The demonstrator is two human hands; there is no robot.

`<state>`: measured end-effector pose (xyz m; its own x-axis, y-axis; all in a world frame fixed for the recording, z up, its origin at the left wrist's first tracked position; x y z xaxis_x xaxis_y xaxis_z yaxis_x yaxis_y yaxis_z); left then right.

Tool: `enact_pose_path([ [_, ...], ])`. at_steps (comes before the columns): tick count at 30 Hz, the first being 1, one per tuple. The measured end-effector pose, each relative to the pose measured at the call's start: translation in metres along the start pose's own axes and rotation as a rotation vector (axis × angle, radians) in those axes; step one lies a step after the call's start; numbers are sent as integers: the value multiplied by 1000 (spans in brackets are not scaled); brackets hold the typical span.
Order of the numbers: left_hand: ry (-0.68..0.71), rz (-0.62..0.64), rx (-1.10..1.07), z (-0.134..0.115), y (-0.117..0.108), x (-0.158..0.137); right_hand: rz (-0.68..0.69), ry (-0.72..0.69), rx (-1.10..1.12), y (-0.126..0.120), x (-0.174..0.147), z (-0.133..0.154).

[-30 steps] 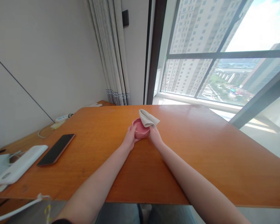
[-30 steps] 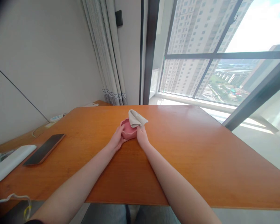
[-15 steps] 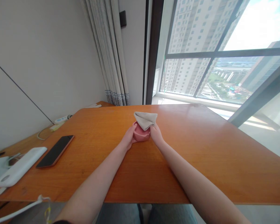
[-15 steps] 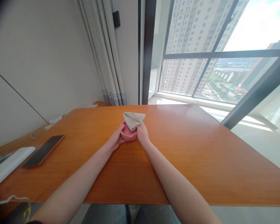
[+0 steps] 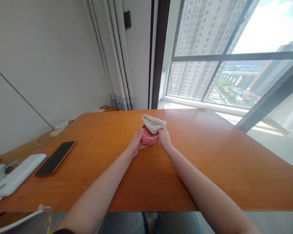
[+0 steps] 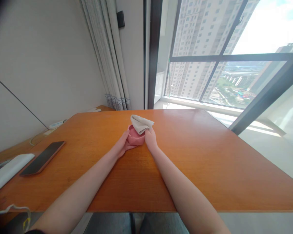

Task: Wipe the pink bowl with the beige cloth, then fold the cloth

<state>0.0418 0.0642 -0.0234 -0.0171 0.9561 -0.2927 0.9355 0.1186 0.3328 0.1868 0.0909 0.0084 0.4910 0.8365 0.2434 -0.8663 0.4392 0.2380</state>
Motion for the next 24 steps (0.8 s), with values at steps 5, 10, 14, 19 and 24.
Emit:
enact_pose_path([
  [5, -28, -34, -22, -3, -6, 4, -7, 81, -15, 7, -12, -5],
  [10, 161, -105, -181, -14, -5, -2, -185, 58, -5, 5, -46, 1],
  [14, 105, -70, -161, -9, 2, -6, -245, 42, 1, -4, -40, 1],
  [19, -46, 72, -195, -10, 11, -10, 37, 42, 18, 8, -7, 4],
  [24, -1, -6, -233, -13, 3, -3, 94, 128, 15, 15, -12, -4],
])
Point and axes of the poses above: each hand's wrist, its own x-axis towards the middle knuckle, its own y-axis out of the palm, z = x × y, the point moved 9 cm from there along x, towards the middle knuckle, and after that the axes turned 15 degrees about -z, right-handed, at the moved point
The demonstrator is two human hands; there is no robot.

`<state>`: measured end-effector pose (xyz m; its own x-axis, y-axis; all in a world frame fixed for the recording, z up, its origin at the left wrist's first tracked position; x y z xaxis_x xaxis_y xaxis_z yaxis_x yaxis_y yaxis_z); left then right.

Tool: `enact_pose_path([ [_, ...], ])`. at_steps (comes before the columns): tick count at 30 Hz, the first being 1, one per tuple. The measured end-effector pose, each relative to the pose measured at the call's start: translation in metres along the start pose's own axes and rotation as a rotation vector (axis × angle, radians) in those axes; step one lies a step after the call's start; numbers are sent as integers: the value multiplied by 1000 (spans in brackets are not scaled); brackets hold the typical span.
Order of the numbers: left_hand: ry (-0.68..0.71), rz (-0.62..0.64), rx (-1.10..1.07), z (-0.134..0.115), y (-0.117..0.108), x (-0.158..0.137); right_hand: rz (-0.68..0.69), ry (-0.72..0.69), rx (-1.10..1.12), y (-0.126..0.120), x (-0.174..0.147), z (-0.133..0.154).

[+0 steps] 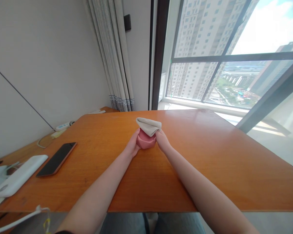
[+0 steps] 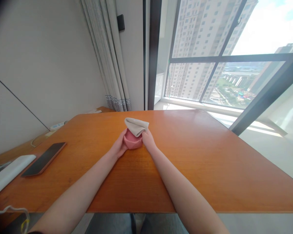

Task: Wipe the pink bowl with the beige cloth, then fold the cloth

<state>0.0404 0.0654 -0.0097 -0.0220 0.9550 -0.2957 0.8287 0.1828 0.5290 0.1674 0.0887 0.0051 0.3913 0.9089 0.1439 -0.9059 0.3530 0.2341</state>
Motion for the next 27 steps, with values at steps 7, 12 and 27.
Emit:
enact_pose_path([
  [7, 149, -60, -40, -7, -9, 7, -250, -22, 18, -8, -25, -8],
  [12, 52, 5, 134, -1, -4, 0, -132, -122, 23, -11, -3, 6],
  [27, 230, -100, -30, -18, -13, 9, -129, 43, -6, 0, -19, -18],
])
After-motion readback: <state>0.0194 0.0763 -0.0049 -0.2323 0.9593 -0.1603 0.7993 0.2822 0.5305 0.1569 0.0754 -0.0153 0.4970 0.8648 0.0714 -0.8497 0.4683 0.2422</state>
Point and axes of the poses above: each hand's wrist, its own x-axis towards the middle knuckle, its own y-axis out of the palm, z = x × y, the point moved 9 cm from there along x, towards the middle knuckle, and after that the axes turned 15 degrees about -z, right-handed, at the moved point
